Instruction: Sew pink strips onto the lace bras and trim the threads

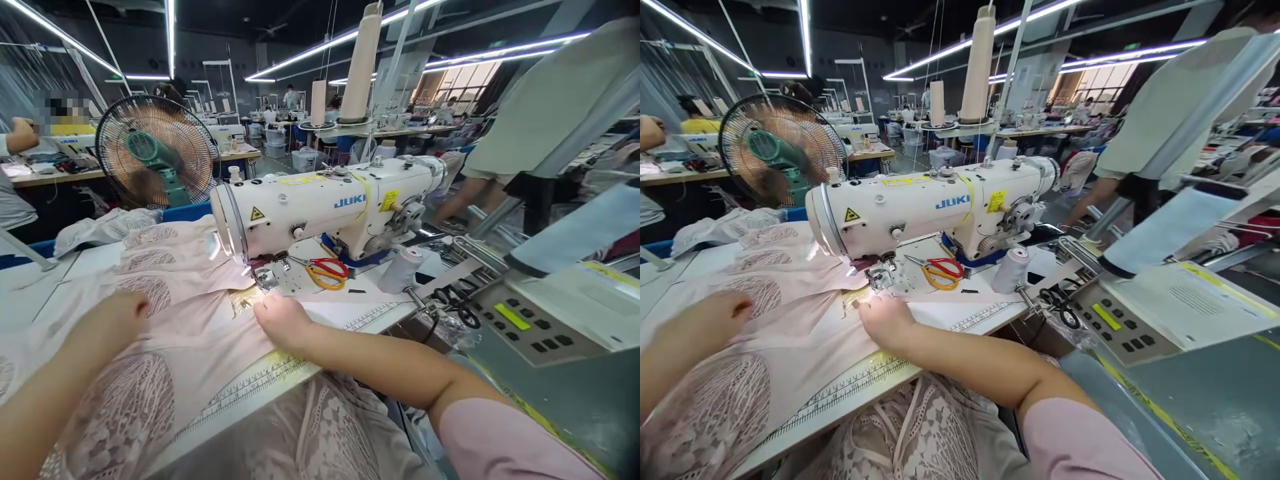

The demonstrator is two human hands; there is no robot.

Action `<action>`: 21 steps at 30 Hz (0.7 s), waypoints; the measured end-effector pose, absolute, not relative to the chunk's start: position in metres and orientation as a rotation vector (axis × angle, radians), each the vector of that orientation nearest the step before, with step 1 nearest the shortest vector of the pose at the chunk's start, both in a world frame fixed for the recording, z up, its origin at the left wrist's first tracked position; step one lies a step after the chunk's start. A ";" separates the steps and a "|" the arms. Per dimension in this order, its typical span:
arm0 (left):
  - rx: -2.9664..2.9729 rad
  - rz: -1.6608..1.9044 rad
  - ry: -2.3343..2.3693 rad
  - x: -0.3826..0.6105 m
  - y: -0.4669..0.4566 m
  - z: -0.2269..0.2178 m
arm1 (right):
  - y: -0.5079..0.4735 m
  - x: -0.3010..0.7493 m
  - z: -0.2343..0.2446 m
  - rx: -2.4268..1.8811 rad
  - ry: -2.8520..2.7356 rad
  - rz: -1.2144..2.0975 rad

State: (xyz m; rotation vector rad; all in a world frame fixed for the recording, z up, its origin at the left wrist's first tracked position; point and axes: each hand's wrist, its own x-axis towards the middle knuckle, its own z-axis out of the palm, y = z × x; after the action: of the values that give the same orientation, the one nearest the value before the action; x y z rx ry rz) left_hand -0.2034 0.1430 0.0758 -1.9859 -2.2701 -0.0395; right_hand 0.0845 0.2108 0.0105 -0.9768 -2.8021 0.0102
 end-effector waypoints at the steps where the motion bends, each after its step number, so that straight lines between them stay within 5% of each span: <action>1: -2.010 -0.030 -2.256 -0.185 0.153 0.071 | 0.208 0.086 0.008 -0.968 -2.812 0.002; 8: -2.202 -0.017 -2.173 -0.104 0.229 0.023 | 0.210 0.084 -0.002 -0.454 -2.880 -0.028; 13: -2.008 -0.018 -2.405 -0.120 0.263 0.031 | 0.237 0.081 0.000 -0.164 -2.996 0.002; 21: -2.633 -0.065 -1.959 -0.108 0.197 0.039 | 0.258 0.081 0.003 -0.040 -2.966 0.149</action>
State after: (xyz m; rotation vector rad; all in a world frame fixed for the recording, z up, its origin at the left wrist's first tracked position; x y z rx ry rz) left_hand -0.1083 0.1974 0.0394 -2.6331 -1.9594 -0.0649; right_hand 0.0805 0.2576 0.0025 -0.0400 -2.9664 0.1489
